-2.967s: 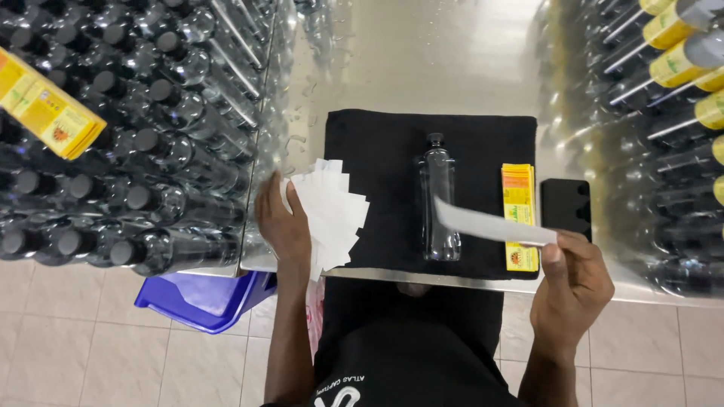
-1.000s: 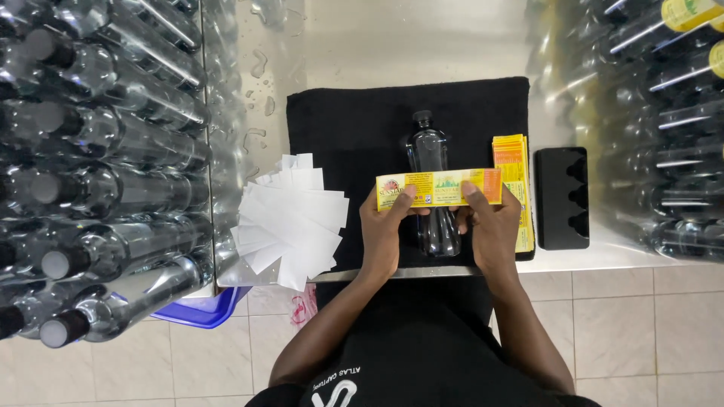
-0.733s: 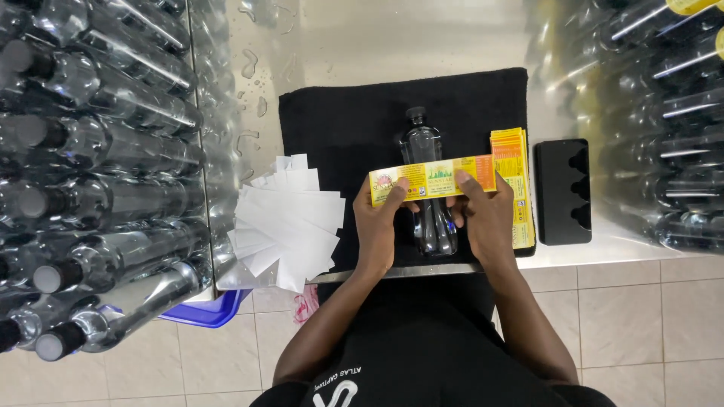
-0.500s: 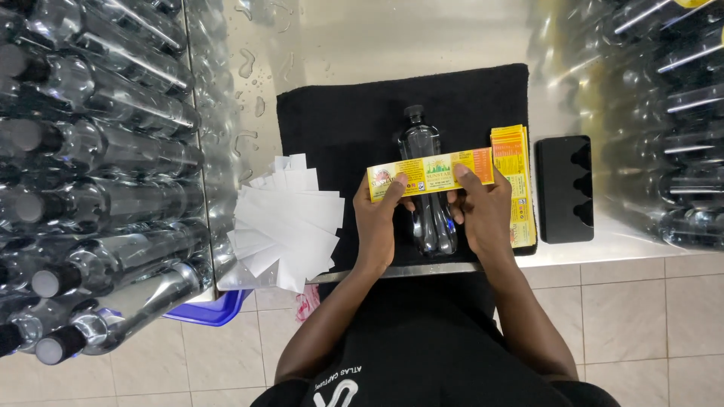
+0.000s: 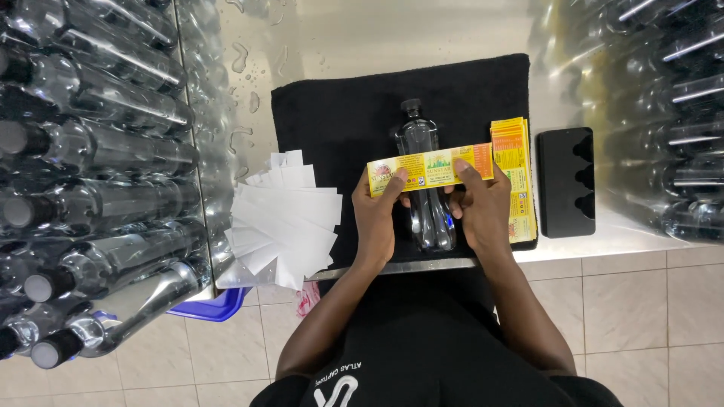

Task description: Manually applying adhesive labels to plastic bottles at a workstation.

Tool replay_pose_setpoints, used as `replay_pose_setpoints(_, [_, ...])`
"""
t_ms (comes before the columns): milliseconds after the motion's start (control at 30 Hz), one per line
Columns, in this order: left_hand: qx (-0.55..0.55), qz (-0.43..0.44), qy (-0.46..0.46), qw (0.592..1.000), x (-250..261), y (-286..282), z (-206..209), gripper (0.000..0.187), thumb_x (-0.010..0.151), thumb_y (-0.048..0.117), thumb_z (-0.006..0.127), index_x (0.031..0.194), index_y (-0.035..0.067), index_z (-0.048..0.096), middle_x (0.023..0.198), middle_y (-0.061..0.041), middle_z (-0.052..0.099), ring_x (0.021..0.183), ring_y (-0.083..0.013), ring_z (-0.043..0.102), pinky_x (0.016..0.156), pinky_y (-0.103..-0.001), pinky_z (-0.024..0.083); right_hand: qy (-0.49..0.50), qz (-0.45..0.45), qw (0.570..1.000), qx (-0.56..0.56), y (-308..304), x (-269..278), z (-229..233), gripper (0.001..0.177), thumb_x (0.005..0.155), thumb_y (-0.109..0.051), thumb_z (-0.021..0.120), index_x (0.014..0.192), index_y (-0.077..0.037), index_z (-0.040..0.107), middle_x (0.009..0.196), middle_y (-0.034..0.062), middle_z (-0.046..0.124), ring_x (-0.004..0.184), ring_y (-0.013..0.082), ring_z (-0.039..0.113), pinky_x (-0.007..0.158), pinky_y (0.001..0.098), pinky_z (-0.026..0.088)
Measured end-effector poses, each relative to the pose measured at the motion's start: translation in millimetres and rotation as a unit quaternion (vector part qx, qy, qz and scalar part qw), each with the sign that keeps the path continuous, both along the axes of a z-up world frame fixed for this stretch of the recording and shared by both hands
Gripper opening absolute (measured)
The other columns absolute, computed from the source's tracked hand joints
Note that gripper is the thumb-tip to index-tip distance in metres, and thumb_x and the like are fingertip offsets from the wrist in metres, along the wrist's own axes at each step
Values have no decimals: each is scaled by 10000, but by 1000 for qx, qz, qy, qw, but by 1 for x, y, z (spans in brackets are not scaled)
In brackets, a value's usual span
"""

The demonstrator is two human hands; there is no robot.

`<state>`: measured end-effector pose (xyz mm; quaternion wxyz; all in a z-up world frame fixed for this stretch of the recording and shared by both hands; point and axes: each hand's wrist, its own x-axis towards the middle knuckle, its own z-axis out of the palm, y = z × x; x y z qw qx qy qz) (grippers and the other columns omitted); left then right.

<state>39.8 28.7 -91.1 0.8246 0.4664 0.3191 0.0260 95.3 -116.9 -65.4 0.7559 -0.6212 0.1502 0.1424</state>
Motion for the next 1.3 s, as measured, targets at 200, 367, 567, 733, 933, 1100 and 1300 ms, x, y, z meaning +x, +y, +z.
replay_pose_setpoints(200, [2,5,-9,1000,1,1,0,450,999,307,822,1324,46,652,1223,-189,667,1103,-266,666,688,-275,595,-1,2,1000,4,0,1,1,163,1075,-156,699,1145,-24,633,856,110,629,690,184,711,345,165,482])
replay_pose_setpoints(367, [4,6,-12,1000,1,0,0,437,999,302,824,1310,41,663,1209,-187,680,1100,-259,677,664,-275,599,-12,0,1000,3,2,2,2,116,1082,-137,678,1099,-25,652,811,99,624,660,187,703,318,174,453])
replay_pose_setpoints(567, [9,7,-16,1000,2,0,-4,419,1002,287,823,1308,41,675,1200,-200,692,1113,-281,690,668,-272,602,-13,3,1000,17,1,4,1,122,1082,-145,684,1097,-28,655,818,102,636,666,183,714,310,172,465])
replay_pose_setpoints(733, [10,8,-20,1000,1,0,-3,421,1001,294,826,1305,41,680,1206,-202,696,1117,-284,692,668,-273,604,-11,6,1000,15,1,4,3,136,1082,-159,693,1102,-30,655,822,106,636,675,189,715,318,177,473])
replay_pose_setpoints(933, [9,-2,-8,1000,-1,1,-4,456,990,329,834,1326,65,676,1237,-204,688,1139,-304,689,698,-266,604,-10,10,1000,20,-2,3,-1,153,1080,-173,696,1111,-30,653,840,115,647,689,192,722,325,182,489])
replay_pose_setpoints(1100, [11,-2,-9,1000,-1,1,-4,454,989,326,834,1330,70,676,1246,-202,685,1151,-310,685,701,-272,608,-11,12,1000,22,-2,3,-2,160,1078,-179,698,1116,-30,654,843,116,652,697,189,723,328,178,493])
replay_pose_setpoints(1300, [8,-1,-8,1000,-1,0,-4,450,991,331,832,1330,80,676,1245,-204,680,1131,-296,682,708,-268,613,-13,8,1000,20,-4,3,-7,144,1085,-164,687,1118,-29,647,844,114,651,695,193,727,327,178,487])
